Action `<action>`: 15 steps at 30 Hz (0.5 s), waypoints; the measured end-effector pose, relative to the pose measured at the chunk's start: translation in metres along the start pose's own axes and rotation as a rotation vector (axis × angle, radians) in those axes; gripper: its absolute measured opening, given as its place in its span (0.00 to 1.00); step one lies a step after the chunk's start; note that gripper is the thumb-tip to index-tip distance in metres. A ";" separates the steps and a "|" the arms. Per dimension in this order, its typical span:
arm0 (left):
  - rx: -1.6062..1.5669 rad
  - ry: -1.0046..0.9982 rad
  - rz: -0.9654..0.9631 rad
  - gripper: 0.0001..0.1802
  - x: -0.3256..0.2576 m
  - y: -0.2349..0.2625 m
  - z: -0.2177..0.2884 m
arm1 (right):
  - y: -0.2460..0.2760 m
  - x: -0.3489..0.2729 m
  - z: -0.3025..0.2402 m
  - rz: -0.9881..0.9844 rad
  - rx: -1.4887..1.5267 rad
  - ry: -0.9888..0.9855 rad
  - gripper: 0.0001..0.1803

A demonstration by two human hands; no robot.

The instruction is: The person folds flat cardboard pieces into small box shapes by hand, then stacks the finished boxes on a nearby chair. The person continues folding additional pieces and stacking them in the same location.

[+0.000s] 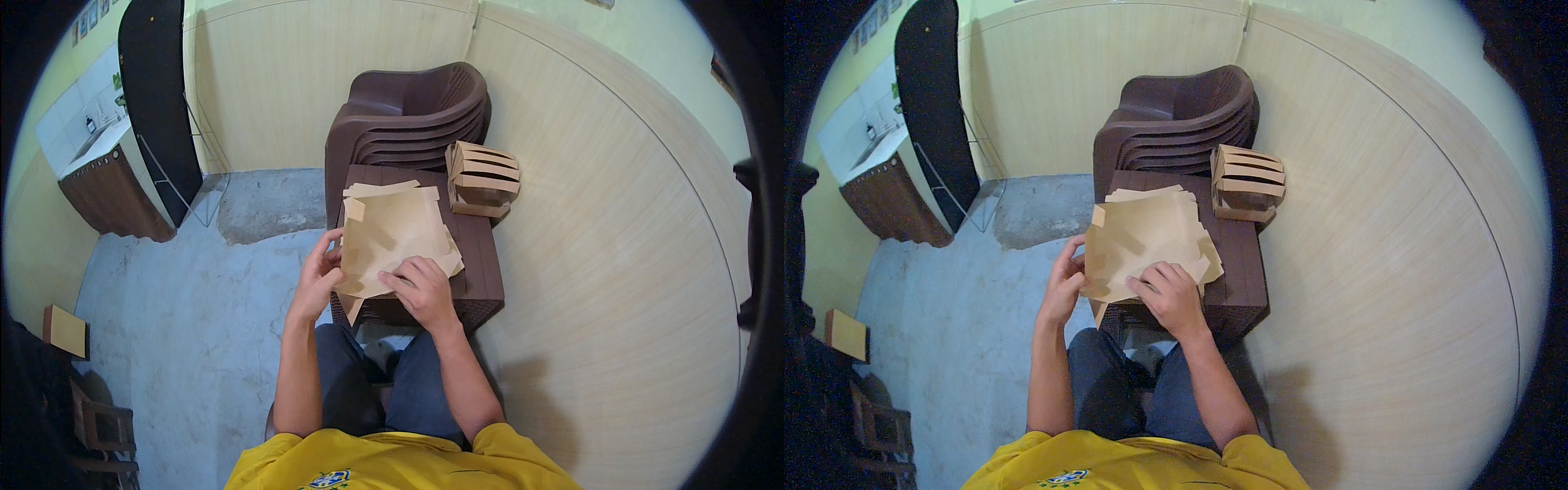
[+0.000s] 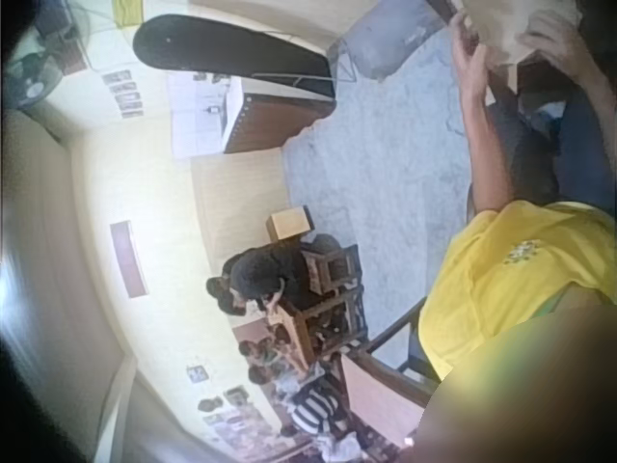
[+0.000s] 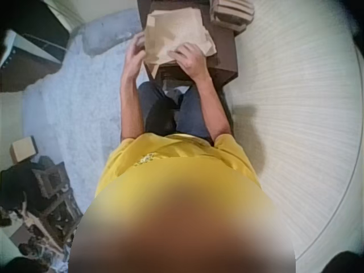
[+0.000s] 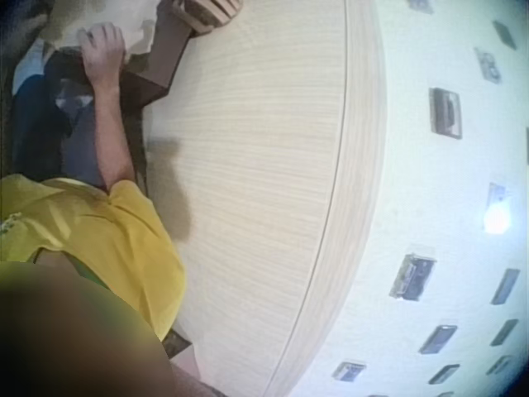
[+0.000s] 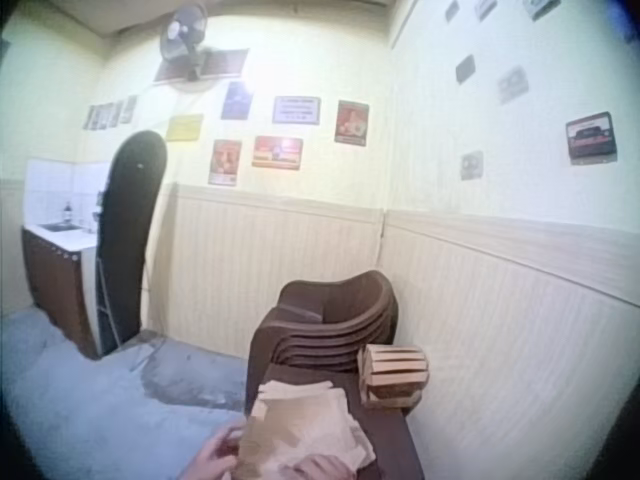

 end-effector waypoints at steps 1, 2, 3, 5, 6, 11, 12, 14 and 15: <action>-0.010 0.038 -0.011 0.42 -0.003 -0.002 0.001 | -0.001 0.000 0.000 -0.014 0.005 -0.001 0.16; -0.020 0.076 -0.022 0.43 -0.006 -0.004 0.001 | -0.002 0.001 0.001 -0.020 0.019 -0.006 0.18; -0.032 0.078 -0.027 0.43 -0.008 -0.007 0.003 | -0.002 0.001 0.001 -0.022 0.012 -0.010 0.16; -0.054 0.081 -0.039 0.44 -0.013 -0.011 0.003 | -0.002 0.001 0.002 -0.007 0.021 -0.026 0.12; -0.034 0.054 -0.068 0.44 -0.015 -0.014 0.003 | -0.003 0.000 0.003 -0.017 0.013 -0.036 0.11; 0.193 -0.034 -0.191 0.43 -0.020 -0.024 0.006 | -0.006 0.000 0.006 -0.048 -0.011 -0.104 0.13; 0.313 -0.085 -0.169 0.40 -0.020 -0.025 0.009 | -0.006 0.001 0.007 -0.055 -0.026 -0.114 0.14; 0.524 -0.162 -0.126 0.35 -0.021 -0.026 0.015 | -0.006 0.002 0.010 -0.069 -0.041 -0.130 0.15; 0.536 -0.107 -0.065 0.32 -0.020 -0.024 0.015 | -0.005 0.003 0.011 -0.062 -0.058 -0.134 0.15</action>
Point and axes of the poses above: each hand's wrist, its own x-axis towards the middle knuckle, its own y-axis out of the back of the hand, z = x × y, the point moved 5 cm from there along x, towards the middle knuckle, and after that the axes turned 9 degrees about -x, right-handed, at the moved point
